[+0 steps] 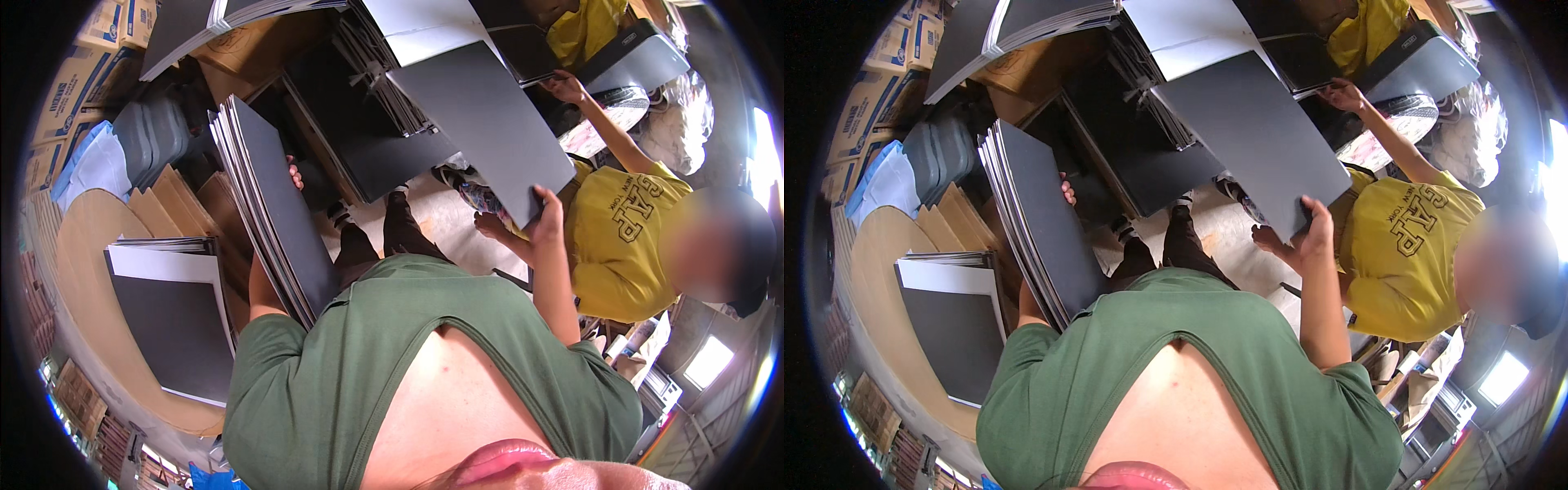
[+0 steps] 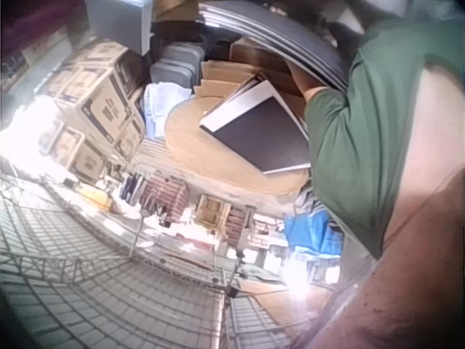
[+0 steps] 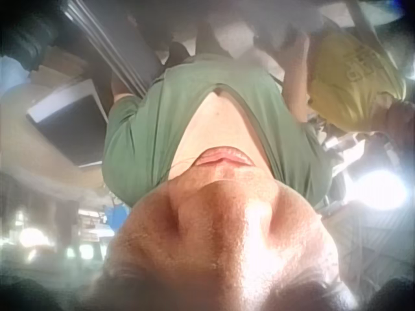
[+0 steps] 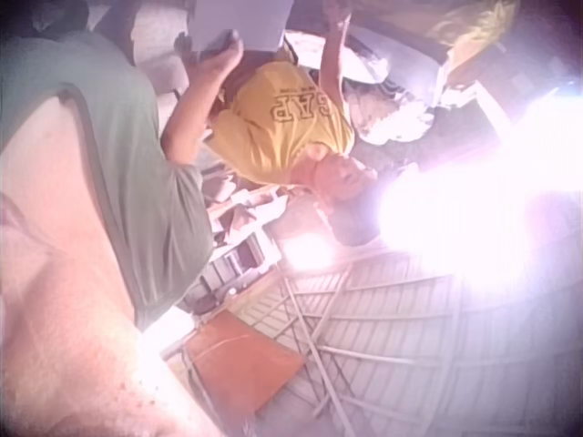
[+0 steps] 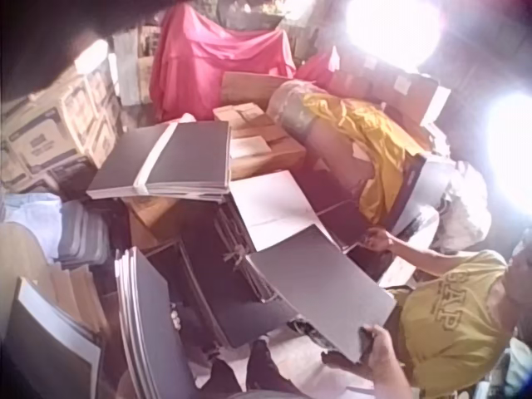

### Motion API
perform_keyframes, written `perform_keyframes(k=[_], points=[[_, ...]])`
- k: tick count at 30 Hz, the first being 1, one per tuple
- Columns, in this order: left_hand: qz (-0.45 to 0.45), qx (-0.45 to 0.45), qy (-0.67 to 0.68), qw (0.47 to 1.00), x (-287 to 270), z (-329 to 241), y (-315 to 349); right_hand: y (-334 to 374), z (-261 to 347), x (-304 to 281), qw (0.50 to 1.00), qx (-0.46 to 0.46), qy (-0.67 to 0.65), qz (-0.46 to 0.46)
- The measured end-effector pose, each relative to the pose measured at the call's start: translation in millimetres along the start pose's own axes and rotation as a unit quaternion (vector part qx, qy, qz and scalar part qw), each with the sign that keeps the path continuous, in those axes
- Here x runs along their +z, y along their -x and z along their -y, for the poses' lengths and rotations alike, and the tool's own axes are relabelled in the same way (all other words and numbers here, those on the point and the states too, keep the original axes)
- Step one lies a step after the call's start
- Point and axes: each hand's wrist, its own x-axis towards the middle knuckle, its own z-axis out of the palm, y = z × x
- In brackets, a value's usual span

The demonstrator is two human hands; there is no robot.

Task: The person picks up black folders from multiple stacks, turns them over to look at the pages inside, and carries a stack while walking through a manufacturing facility.

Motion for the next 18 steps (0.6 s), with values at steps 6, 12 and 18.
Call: perform_keyframes(k=[6, 12, 18], points=[[0.003, -0.011, 0.003, 1.000, -6, 2, -8, -42, 57, 34, 0.994, -0.114, -0.007, -0.003], [-0.040, 0.025, -0.006, 0.999, -3, 3, 7, -57, 46, -16, 0.998, -0.053, 0.031, 0.032], [-0.047, 0.041, -0.006, 0.998, -7, -3, 21, -57, 75, 9, 0.982, -0.131, 0.112, -0.081]])
